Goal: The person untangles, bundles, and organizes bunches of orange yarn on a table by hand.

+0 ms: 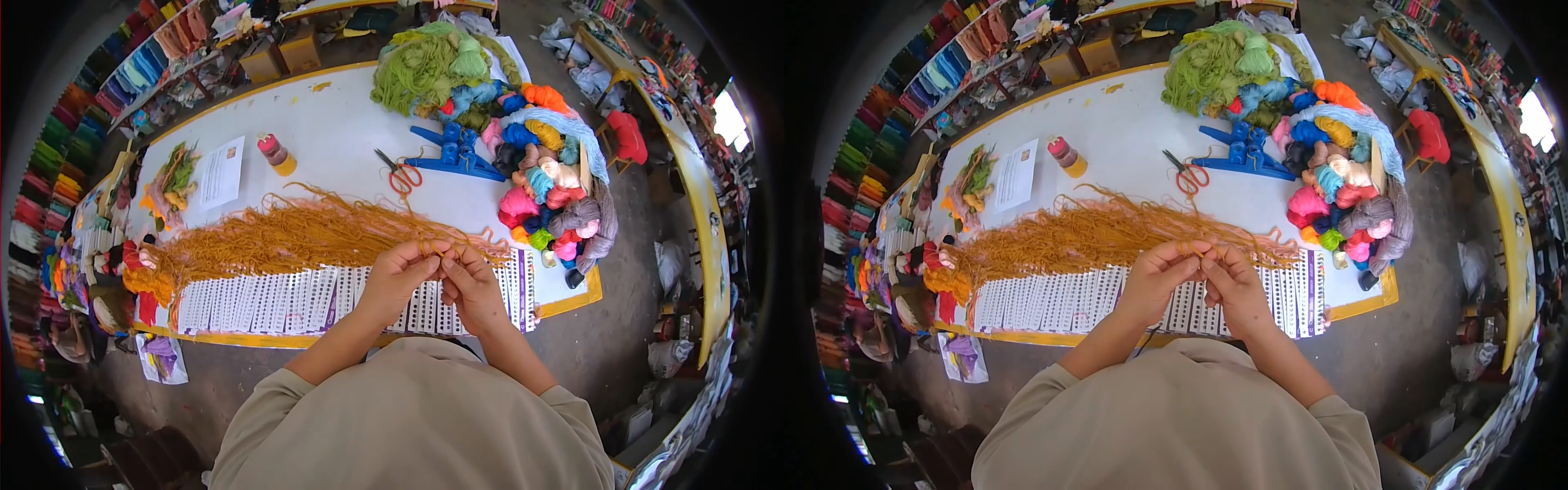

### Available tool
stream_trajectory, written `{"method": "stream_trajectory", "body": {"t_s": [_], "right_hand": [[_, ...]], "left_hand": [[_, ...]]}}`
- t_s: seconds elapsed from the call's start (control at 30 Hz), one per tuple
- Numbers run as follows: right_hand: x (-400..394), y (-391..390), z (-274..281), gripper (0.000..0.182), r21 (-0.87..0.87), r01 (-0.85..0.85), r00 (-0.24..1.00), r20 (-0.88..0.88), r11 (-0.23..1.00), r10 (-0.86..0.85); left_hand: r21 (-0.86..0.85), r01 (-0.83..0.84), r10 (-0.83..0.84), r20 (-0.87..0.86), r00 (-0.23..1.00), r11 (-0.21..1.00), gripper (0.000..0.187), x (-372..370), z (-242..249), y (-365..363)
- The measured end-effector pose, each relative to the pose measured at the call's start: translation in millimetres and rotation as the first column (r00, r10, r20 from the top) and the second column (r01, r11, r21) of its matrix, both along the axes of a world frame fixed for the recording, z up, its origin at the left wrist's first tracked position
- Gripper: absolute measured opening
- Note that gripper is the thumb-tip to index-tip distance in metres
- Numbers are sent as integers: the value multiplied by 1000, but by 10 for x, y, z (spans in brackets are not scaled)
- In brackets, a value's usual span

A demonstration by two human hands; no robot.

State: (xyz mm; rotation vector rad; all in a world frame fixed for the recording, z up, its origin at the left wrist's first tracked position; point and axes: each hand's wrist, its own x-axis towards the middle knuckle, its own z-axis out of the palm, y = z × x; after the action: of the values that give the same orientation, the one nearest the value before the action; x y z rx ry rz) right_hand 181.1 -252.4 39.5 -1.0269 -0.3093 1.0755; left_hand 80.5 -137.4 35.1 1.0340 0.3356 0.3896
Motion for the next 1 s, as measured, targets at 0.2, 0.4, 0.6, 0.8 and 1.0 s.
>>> {"method": "stream_trajectory", "body": {"t_s": [0.2, 0.4, 0.6, 0.8, 1.0], "right_hand": [[17, 21, 4, 8, -24, -25, 1000, -7, 999, 25], [39, 22, -50, 9, -18, -53, 998, 14, 998, 53], [151, -174, -252, 12, -28, -32, 897, 440, 999, 41], [1062, -712, -618, 26, 138, 562, 728, 385, 816, -567], [2157, -2186, -1357, 9, 208, 477, 875, -208, 854, -437]], "left_hand": [[20, -25, 25, -21, 999, 1000, 23, 10, -48, 13], [-24, -44, 44, -22, 999, 999, 21, 23, -31, 4], [-176, -99, 98, -18, 995, 979, 20, -8, -82, 78], [-654, -197, 358, 121, 926, 730, 17, -426, -237, 959], [-763, -539, 766, -91, 636, 356, 10, -1286, -475, 2241]]}}
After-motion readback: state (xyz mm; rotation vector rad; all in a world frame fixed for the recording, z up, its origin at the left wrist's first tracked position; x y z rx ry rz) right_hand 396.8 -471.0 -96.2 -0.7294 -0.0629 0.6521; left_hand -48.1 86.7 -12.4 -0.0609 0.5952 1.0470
